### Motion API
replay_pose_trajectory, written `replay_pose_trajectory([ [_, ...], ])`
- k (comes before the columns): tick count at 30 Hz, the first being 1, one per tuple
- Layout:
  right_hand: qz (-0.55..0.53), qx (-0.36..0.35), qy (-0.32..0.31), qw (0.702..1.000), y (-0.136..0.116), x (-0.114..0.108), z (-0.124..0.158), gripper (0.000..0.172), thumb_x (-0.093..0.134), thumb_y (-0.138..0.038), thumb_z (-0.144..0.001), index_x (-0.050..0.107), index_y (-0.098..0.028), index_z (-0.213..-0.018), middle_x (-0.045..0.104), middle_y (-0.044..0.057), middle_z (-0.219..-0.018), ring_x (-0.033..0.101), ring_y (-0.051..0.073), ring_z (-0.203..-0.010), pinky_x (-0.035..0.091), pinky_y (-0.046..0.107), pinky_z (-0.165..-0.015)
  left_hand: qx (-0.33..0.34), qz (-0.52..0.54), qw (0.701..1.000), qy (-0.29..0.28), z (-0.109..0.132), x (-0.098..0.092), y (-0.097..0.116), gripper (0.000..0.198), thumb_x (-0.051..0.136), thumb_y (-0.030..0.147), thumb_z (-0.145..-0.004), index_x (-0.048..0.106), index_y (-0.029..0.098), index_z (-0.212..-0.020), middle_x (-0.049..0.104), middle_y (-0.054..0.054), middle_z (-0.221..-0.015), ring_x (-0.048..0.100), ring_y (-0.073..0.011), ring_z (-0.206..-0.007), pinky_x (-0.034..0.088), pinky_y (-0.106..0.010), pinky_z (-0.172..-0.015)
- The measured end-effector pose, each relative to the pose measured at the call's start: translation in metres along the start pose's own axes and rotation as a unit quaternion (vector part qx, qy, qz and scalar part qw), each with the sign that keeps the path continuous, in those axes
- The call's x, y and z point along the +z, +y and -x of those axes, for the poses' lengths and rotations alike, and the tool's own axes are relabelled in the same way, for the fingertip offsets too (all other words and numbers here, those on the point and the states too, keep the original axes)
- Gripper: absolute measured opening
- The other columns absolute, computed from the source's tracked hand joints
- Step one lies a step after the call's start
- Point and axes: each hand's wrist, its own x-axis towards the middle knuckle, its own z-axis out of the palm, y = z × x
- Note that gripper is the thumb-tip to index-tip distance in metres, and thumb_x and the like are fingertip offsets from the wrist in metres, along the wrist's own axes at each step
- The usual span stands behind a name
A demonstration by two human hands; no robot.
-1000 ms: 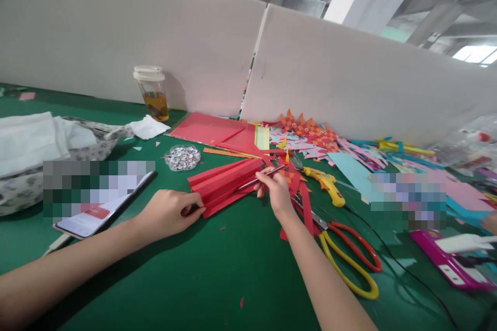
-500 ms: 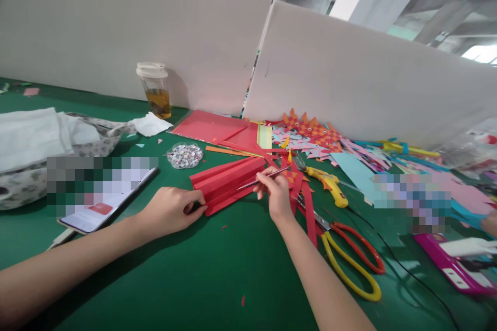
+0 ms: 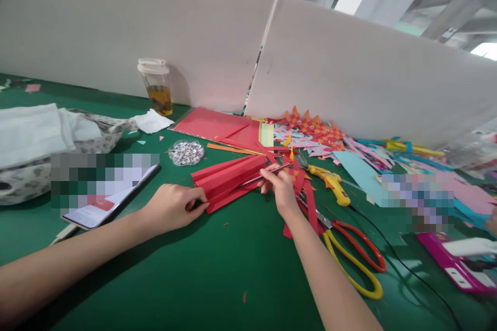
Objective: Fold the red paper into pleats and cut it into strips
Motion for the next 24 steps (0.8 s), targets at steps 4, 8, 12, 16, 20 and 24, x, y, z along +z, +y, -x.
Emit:
replay_pose_trajectory([
  [4,0.021,-0.027,0.012,0.999,-0.001,-0.01,-0.004,0.021,0.066,-0.033,-0.069,0.052,-0.019,-0.064,0.058,-0.002,-0.049,0.05,0.01,-0.038,0.038,0.023,-0.04,0.0,0.003,1.0,0.004,0.0,0.0,0.0,0.015,0.049,0.027,-0.078,0.062,0.021,-0.075,0.06,0.003,-0.053,0.054,-0.011,-0.047,0.029,-0.022,-0.045],
  [8,0.008,-0.049,0.043,0.998,-0.004,-0.009,-0.001,0.018,0.066,-0.03,-0.069,0.053,-0.02,-0.063,0.056,-0.003,-0.047,0.05,0.011,-0.038,0.035,0.022,-0.038,0.0,0.005,1.0,0.003,0.001,-0.001,0.001,0.016,0.049,0.027,-0.078,0.063,0.021,-0.076,0.06,0.003,-0.053,0.054,-0.011,-0.047,0.029,-0.022,-0.044],
  [12,-0.014,-0.025,-0.004,1.0,-0.009,0.01,0.012,0.017,0.063,-0.031,-0.072,0.052,-0.02,-0.063,0.057,-0.003,-0.048,0.049,0.01,-0.037,0.035,0.023,-0.037,-0.005,0.001,1.0,-0.003,0.0,-0.001,0.001,0.015,0.049,0.027,-0.078,0.062,0.021,-0.076,0.06,0.003,-0.053,0.055,-0.0113,-0.047,0.028,-0.023,-0.044],
  [16,0.0,0.018,-0.083,0.996,-0.011,0.035,0.026,0.019,0.062,-0.034,-0.074,0.051,-0.02,-0.067,0.061,-0.002,-0.051,0.052,0.011,-0.039,0.04,0.024,-0.042,-0.008,0.002,1.0,-0.009,0.0,-0.001,0.001,0.014,0.05,0.028,-0.077,0.062,0.021,-0.077,0.061,0.003,-0.054,0.055,-0.0116,-0.047,0.028,-0.023,-0.044],
  [20,-0.011,0.032,-0.097,0.995,-0.011,0.045,0.029,0.02,0.061,-0.034,-0.076,0.051,-0.019,-0.068,0.061,-0.002,-0.052,0.053,0.01,-0.039,0.041,0.023,-0.043,-0.009,0.005,1.0,-0.012,0.0,-0.001,0.001,0.015,0.049,0.029,-0.077,0.062,0.021,-0.078,0.062,0.003,-0.055,0.056,-0.0121,-0.048,0.028,-0.024,-0.044],
  [24,-0.013,0.031,-0.086,0.996,-0.011,0.041,0.026,0.019,0.062,-0.032,-0.074,0.051,-0.019,-0.067,0.061,-0.002,-0.051,0.052,0.01,-0.039,0.04,0.023,-0.043,-0.008,0.007,1.0,-0.011,0.0,-0.001,0.001,0.015,0.049,0.028,-0.077,0.062,0.02,-0.077,0.062,0.002,-0.055,0.056,-0.0121,-0.048,0.028,-0.023,-0.044],
])
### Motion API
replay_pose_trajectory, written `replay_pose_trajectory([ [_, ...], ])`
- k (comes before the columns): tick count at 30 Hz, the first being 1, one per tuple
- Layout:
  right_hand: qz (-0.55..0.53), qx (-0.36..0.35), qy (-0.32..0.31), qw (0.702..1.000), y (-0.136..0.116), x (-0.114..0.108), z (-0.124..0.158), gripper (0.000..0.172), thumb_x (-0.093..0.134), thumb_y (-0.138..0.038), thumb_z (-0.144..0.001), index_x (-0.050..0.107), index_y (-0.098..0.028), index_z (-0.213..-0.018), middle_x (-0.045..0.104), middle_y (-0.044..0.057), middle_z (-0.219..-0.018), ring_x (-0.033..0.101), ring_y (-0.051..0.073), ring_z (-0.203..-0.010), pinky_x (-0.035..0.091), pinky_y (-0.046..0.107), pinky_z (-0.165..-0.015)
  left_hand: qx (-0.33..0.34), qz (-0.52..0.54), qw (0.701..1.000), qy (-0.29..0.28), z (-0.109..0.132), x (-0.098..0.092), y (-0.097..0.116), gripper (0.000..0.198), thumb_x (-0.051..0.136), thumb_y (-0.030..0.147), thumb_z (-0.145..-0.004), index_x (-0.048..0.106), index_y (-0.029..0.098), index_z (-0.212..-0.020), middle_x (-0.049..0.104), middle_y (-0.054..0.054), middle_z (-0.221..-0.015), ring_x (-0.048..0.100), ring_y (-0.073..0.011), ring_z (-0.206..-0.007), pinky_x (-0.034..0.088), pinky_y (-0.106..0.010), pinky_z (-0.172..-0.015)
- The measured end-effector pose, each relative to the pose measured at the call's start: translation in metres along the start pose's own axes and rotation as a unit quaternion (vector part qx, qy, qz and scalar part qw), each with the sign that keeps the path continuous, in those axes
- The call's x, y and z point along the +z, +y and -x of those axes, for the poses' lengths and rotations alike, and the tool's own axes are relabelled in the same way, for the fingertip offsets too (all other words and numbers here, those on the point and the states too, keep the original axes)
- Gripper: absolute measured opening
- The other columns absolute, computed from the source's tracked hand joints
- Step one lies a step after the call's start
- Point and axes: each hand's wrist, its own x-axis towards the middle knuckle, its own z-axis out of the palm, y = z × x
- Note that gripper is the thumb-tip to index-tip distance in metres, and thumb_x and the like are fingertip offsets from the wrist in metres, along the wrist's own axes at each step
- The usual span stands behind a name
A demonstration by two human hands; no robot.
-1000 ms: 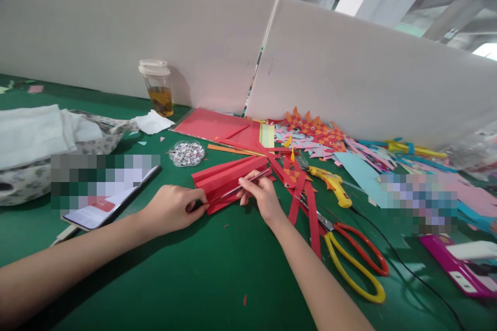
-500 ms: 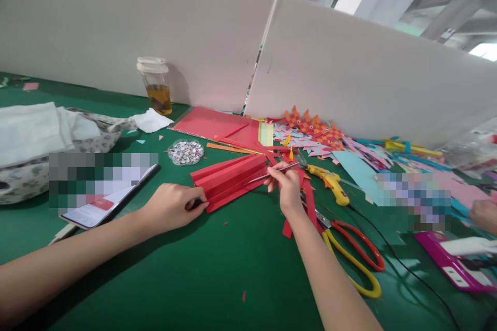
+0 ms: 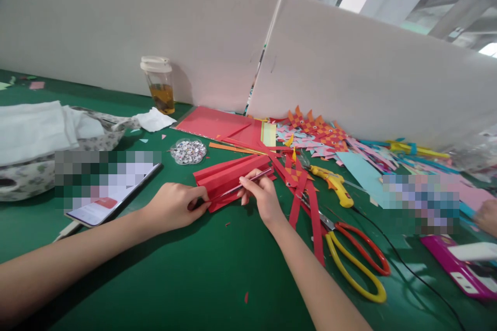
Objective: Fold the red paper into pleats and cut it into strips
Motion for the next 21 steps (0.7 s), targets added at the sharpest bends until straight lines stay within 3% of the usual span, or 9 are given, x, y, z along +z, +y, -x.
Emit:
replay_pose_trajectory([
  [11,0.006,0.011,-0.017,1.0,0.004,-0.001,-0.001,0.02,0.062,-0.033,-0.075,0.05,-0.019,-0.068,0.062,-0.001,-0.052,0.053,0.011,-0.04,0.04,0.023,-0.044,0.003,0.005,1.0,0.001,0.002,0.0,0.0,0.014,0.049,0.027,-0.077,0.061,0.021,-0.078,0.061,0.003,-0.055,0.056,-0.0127,-0.048,0.028,-0.023,-0.044],
  [18,0.016,-0.035,0.06,0.997,0.006,-0.024,-0.01,0.019,0.063,-0.03,-0.074,0.051,-0.019,-0.064,0.058,-0.002,-0.048,0.048,0.009,-0.036,0.035,0.022,-0.039,0.003,0.007,1.0,0.002,0.003,0.001,-0.001,0.014,0.048,0.026,-0.077,0.061,0.022,-0.078,0.061,0.003,-0.055,0.056,-0.0129,-0.049,0.028,-0.023,-0.045],
  [21,-0.001,-0.049,0.056,0.997,0.004,-0.021,-0.007,0.017,0.062,-0.028,-0.075,0.052,-0.019,-0.065,0.058,-0.003,-0.049,0.048,0.009,-0.037,0.035,0.021,-0.039,0.003,0.007,1.0,-0.002,0.003,0.0,-0.001,0.013,0.048,0.026,-0.077,0.06,0.022,-0.079,0.062,0.003,-0.057,0.056,-0.0133,-0.05,0.028,-0.023,-0.045],
])
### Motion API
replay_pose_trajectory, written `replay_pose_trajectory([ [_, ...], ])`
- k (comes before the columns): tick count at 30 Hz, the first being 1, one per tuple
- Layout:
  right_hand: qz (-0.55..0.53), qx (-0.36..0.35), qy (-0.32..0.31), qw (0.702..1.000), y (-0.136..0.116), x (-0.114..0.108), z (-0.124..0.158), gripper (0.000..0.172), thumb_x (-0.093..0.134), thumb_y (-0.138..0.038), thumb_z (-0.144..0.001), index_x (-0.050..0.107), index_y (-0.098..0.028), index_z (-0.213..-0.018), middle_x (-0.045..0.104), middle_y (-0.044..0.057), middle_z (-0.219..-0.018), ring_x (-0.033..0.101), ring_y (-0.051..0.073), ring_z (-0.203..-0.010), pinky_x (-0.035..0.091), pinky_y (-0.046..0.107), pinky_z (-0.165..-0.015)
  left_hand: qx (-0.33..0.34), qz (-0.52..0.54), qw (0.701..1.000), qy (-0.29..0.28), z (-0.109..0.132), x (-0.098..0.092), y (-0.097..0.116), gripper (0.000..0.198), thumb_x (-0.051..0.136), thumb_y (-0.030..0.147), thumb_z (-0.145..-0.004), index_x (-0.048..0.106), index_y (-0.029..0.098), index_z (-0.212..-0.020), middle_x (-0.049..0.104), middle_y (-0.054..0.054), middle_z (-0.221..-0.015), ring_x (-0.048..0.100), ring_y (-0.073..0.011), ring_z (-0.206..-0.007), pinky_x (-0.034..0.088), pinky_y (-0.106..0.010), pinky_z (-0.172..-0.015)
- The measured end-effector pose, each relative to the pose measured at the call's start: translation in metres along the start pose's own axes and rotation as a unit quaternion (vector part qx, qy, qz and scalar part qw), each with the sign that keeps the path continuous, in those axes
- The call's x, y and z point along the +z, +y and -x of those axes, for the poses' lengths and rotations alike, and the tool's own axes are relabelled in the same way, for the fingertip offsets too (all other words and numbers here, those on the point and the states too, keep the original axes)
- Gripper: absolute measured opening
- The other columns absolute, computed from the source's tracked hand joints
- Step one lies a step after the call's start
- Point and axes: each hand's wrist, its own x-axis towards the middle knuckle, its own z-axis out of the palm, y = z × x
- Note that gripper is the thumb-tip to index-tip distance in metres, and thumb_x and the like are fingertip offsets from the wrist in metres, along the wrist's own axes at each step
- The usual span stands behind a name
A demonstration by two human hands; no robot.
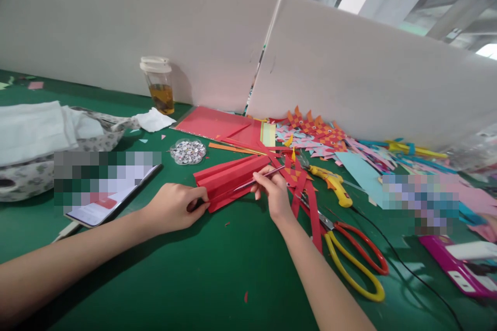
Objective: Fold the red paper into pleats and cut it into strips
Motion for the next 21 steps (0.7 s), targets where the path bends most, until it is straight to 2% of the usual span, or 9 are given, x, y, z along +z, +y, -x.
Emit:
replay_pose_trajectory([
  [5,0.003,0.035,-0.07,0.997,-0.002,0.019,0.009,0.017,0.061,-0.03,-0.076,0.051,-0.019,-0.067,0.061,-0.002,-0.051,0.051,0.01,-0.039,0.038,0.022,-0.042,0.002,-0.003,1.0,0.0,-0.002,-0.001,0.001,0.013,0.048,0.026,-0.077,0.06,0.021,-0.079,0.062,0.002,-0.057,0.057,-0.0136,-0.05,0.029,-0.024,-0.045],
  [7,0.013,0.041,-0.076,0.996,0.0,0.019,0.008,0.018,0.061,-0.031,-0.076,0.05,-0.019,-0.068,0.061,-0.002,-0.051,0.051,0.01,-0.039,0.038,0.022,-0.043,0.001,-0.004,1.0,-0.001,-0.003,-0.001,0.001,0.014,0.048,0.027,-0.077,0.061,0.021,-0.078,0.062,0.002,-0.057,0.056,-0.0135,-0.049,0.028,-0.023,-0.045],
  [14,0.014,-0.013,0.022,1.0,0.006,-0.013,-0.008,0.016,0.063,-0.027,-0.073,0.052,-0.018,-0.065,0.059,-0.003,-0.048,0.049,0.009,-0.036,0.035,0.02,-0.039,-0.002,-0.005,1.0,-0.001,-0.001,-0.002,0.002,0.016,0.047,0.025,-0.077,0.062,0.021,-0.079,0.061,0.002,-0.056,0.055,-0.0124,-0.049,0.028,-0.022,-0.045],
  [16,0.006,-0.018,0.03,0.999,0.005,-0.015,-0.007,0.015,0.063,-0.026,-0.073,0.052,-0.018,-0.065,0.058,-0.003,-0.048,0.05,0.009,-0.037,0.035,0.02,-0.039,-0.003,-0.005,1.0,-0.002,-0.001,-0.002,0.002,0.015,0.047,0.025,-0.077,0.062,0.021,-0.079,0.062,0.002,-0.057,0.055,-0.0125,-0.049,0.028,-0.022,-0.045],
  [21,0.01,0.001,-0.044,0.999,-0.001,0.001,0.004,0.015,0.061,-0.027,-0.076,0.053,-0.018,-0.067,0.06,-0.002,-0.051,0.051,0.009,-0.038,0.037,0.021,-0.041,-0.004,-0.005,1.0,-0.001,-0.001,0.0,0.002,0.014,0.048,0.026,-0.077,0.061,0.021,-0.079,0.062,0.002,-0.057,0.056,-0.0128,-0.049,0.027,-0.022,-0.045],
])
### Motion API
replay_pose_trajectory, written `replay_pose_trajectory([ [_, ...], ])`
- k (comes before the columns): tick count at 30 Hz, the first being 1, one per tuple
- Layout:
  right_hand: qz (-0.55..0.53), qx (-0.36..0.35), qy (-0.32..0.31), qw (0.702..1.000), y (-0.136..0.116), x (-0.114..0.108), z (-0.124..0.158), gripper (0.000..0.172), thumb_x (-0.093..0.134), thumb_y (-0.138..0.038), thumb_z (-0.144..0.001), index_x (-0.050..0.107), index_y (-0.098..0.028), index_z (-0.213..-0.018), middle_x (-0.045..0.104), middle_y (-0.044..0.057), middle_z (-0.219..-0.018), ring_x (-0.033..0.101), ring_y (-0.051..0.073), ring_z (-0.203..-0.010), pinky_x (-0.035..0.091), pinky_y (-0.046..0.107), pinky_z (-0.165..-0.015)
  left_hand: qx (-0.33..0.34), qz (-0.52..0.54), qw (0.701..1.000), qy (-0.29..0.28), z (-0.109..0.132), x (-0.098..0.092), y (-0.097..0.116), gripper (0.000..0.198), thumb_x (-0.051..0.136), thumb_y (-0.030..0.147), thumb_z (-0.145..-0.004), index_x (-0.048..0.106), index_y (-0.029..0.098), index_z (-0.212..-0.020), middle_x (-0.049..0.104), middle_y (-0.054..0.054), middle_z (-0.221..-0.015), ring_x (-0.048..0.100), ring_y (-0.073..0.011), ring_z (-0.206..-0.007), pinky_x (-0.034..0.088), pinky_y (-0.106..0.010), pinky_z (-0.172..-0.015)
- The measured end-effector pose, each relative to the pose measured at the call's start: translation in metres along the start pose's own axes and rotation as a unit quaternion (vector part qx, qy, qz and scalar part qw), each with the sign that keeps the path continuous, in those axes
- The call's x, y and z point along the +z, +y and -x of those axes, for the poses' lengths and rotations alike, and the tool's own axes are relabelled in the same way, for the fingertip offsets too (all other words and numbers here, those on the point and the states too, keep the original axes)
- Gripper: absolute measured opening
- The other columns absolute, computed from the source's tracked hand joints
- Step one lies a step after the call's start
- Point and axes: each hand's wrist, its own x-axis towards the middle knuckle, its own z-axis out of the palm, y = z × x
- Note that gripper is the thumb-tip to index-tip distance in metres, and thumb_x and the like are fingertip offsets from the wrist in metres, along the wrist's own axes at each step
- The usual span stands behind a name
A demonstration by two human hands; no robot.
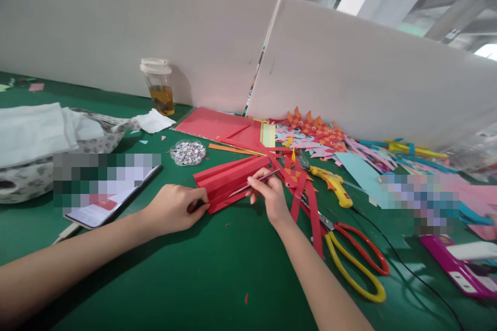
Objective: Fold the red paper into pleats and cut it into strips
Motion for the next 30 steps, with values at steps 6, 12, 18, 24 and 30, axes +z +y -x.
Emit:
replay_pose_trajectory([
  [6,0.012,0.011,-0.042,0.999,0.0,0.007,0.003,0.016,0.062,-0.027,-0.076,0.053,-0.018,-0.066,0.059,-0.002,-0.049,0.051,0.009,-0.037,0.037,0.02,-0.039,0.025,-0.001,0.999,0.038,0.0,0.001,0.0,0.012,0.049,0.024,-0.075,0.061,0.02,-0.076,0.06,0.003,-0.055,0.052,-0.0109,-0.046,0.025,-0.022,-0.044],
  [12,0.004,0.014,-0.049,0.999,-0.001,0.004,0.004,0.017,0.063,-0.027,-0.075,0.053,-0.018,-0.064,0.057,-0.003,-0.049,0.052,0.01,-0.04,0.039,0.02,-0.038,0.05,0.013,0.997,0.055,0.002,0.0,0.0,0.011,0.051,0.025,-0.071,0.06,0.021,-0.076,0.06,0.004,-0.055,0.052,-0.0102,-0.047,0.028,-0.022,-0.045],
  [18,-0.018,0.008,-0.014,1.0,-0.001,0.003,0.003,0.016,0.063,-0.027,-0.075,0.053,-0.019,-0.065,0.057,-0.004,-0.05,0.051,0.009,-0.04,0.037,0.019,-0.038,0.046,0.011,0.998,0.043,0.002,0.001,0.0,0.01,0.052,0.026,-0.071,0.06,0.022,-0.074,0.061,0.005,-0.057,0.054,-0.0106,-0.049,0.027,-0.023,-0.044],
  [24,-0.018,0.031,-0.029,0.999,0.0,0.01,0.004,0.017,0.061,-0.028,-0.077,0.051,-0.018,-0.067,0.058,-0.003,-0.049,0.049,0.008,-0.038,0.034,0.019,-0.04,0.046,0.016,0.998,0.039,0.001,-0.001,0.001,0.012,0.053,0.027,-0.07,0.061,0.021,-0.075,0.063,0.004,-0.059,0.056,-0.0108,-0.05,0.029,-0.022,-0.045],
  [30,-0.004,0.045,-0.06,0.997,0.004,0.015,0.005,0.017,0.06,-0.03,-0.079,0.05,-0.018,-0.07,0.06,-0.003,-0.051,0.049,0.008,-0.039,0.034,0.021,-0.042,0.05,0.018,0.997,0.047,0.002,0.001,0.0,0.012,0.052,0.027,-0.071,0.062,0.021,-0.076,0.062,0.004,-0.058,0.056,-0.0106,-0.05,0.029,-0.022,-0.044],
])
